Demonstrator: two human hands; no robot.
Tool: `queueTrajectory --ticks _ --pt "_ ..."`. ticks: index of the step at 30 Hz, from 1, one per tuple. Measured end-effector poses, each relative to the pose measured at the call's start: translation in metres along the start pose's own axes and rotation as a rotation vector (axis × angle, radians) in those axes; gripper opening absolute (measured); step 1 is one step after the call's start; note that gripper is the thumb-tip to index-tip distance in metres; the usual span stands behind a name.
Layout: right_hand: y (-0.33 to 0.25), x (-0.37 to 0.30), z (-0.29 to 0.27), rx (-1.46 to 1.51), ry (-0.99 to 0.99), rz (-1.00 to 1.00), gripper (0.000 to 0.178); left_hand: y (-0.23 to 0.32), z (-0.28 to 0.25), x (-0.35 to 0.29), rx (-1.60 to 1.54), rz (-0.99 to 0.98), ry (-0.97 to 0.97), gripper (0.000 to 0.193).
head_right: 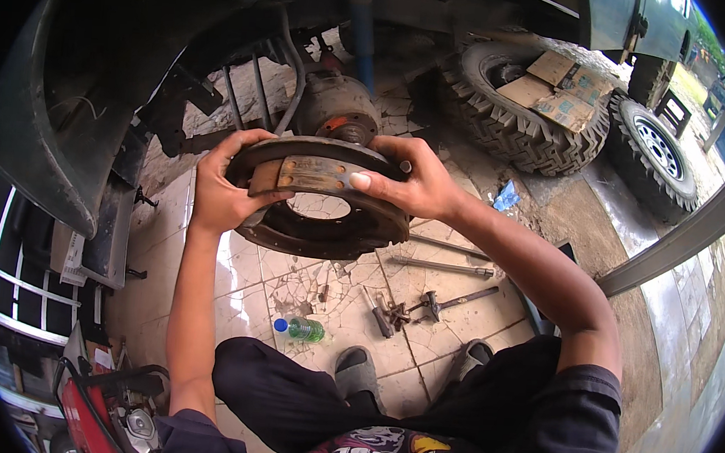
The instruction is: The person removes the brake shoe assembly and backing plate from a vehicle axle, handles the components, and then places the assembly back onto the axle by hand.
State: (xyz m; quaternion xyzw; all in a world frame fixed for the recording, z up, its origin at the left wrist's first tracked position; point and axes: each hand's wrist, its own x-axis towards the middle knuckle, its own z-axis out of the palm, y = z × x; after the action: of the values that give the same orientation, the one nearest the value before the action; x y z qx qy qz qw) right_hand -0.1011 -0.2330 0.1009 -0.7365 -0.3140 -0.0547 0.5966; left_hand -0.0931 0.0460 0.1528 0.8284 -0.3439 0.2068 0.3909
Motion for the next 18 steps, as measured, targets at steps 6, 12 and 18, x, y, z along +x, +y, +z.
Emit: queueTrajectory --ticks 6,12,18 --pt "-0.011 0.023 0.02 -0.04 0.098 0.179 0.05 -0.012 -0.003 -0.004 -0.041 -0.063 -0.053 0.064" --pt "-0.02 0.031 0.032 0.117 0.181 0.245 0.047 -0.022 -0.028 -0.014 0.051 -0.193 0.106 0.075" --pt "-0.014 0.034 0.028 0.321 0.277 0.282 0.046 -0.066 -0.018 -0.081 -0.988 -1.149 0.686 0.113"
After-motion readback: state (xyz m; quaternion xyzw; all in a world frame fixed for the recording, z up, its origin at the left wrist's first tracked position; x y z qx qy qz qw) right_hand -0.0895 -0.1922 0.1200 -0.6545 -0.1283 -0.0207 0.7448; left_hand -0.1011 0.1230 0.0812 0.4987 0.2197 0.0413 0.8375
